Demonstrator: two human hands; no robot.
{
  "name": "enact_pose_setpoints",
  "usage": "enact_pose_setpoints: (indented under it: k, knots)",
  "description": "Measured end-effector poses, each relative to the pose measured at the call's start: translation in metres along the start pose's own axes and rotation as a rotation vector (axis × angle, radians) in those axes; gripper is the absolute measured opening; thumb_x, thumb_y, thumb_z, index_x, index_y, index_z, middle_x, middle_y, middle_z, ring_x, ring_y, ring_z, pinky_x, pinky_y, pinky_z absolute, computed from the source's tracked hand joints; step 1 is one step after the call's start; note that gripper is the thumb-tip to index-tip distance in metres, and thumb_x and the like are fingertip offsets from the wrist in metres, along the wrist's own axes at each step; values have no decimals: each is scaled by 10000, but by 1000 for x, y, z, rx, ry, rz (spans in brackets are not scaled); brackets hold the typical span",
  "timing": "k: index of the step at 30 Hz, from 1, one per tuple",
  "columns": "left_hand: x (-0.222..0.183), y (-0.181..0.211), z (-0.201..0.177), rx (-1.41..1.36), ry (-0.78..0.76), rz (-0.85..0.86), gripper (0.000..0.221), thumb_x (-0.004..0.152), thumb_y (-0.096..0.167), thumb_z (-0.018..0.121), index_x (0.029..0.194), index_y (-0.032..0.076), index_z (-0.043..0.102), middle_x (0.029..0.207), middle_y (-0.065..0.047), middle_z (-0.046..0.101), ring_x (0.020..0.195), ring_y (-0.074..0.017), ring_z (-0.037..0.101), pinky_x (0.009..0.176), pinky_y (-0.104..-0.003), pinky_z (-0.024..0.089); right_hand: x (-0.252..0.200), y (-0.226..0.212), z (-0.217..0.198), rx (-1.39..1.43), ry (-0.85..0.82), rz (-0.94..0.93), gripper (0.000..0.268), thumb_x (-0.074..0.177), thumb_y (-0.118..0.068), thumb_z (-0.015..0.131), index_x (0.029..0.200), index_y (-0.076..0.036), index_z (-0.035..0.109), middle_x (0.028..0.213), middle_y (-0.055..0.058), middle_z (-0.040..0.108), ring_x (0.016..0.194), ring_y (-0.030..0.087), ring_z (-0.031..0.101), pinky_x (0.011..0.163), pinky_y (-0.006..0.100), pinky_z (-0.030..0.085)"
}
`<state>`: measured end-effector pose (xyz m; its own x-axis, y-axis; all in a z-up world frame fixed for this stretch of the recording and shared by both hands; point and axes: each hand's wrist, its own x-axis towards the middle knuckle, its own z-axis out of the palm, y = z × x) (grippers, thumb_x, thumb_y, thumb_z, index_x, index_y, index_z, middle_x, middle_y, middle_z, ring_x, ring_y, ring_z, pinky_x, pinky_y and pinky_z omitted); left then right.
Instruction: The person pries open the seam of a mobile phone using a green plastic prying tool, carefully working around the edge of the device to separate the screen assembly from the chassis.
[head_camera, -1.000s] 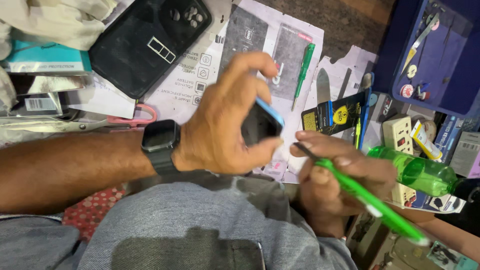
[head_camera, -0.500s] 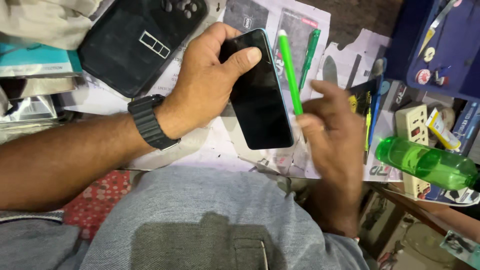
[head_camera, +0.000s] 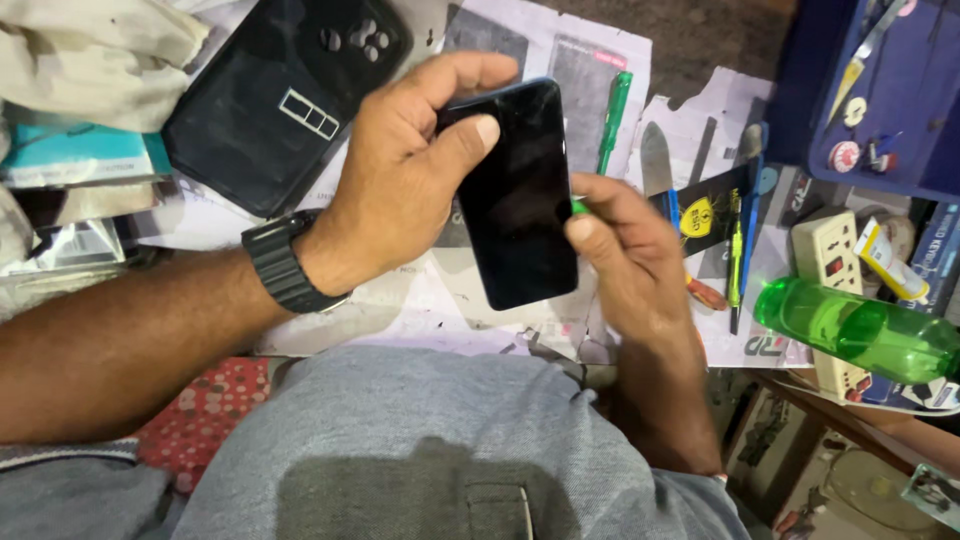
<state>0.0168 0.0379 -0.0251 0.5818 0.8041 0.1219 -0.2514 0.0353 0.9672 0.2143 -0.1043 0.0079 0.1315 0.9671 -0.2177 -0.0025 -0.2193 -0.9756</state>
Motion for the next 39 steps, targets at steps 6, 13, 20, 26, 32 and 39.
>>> enact_pose_setpoints:
  k: [6, 13, 20, 26, 32, 39]
  knots:
    - [5, -4, -2, 5, 58, 50, 324, 1061, -54, 566, 1384, -45, 584, 1309, -99, 675, 1234, -133, 639, 1105, -273, 527, -11, -28, 7, -918, 309, -352, 625, 948, -190, 823, 1442, 23, 505, 1287, 186, 661, 1108, 205, 675, 981, 297, 571]
    - [-5, 2, 0, -71, -48, 13, 359, 1067, -63, 526, 1424, -34, 545, 1241, -89, 678, 1118, -94, 622, 1035, -238, 524, 11, 4, 14, 82, 35, 3, 413, 1071, -142, 729, 1382, 60, 546, 1138, 118, 700, 991, 151, 669, 924, 277, 550]
    - [0, 18, -8, -380, -282, -49, 561, 1019, -67, 447, 1574, 2, 399, 1244, -90, 692, 1045, -96, 678, 893, -249, 604, 18, 8, 16, 621, -72, 72, 365, 1031, -192, 683, 1307, 16, 566, 1235, 122, 692, 1121, 196, 681, 1030, 344, 556]
    - [1, 20, -8, -251, -259, -52, 551, 1005, -17, 509, 1549, 26, 426, 1034, 11, 649, 884, -37, 620, 784, -210, 555, 14, 17, 17, 522, -3, -18, 357, 1094, -180, 686, 1340, 57, 580, 1155, 119, 692, 1034, 167, 656, 1022, 329, 538]
    - [-1, 13, -10, -19, -222, 30, 583, 1001, -2, 593, 1568, 96, 497, 776, 86, 431, 687, -18, 400, 678, -208, 378, 11, 26, 20, 437, 70, -64, 382, 1054, -163, 694, 1347, 52, 574, 1156, 92, 686, 1011, 153, 654, 932, 295, 550]
    - [1, 14, -8, 23, -214, 12, 603, 986, 12, 594, 1574, 106, 500, 797, 86, 433, 718, -24, 409, 672, -210, 385, 11, 29, 20, 502, 64, -63, 340, 1062, -127, 701, 1326, 52, 583, 1082, 94, 686, 927, 154, 654, 856, 292, 556]
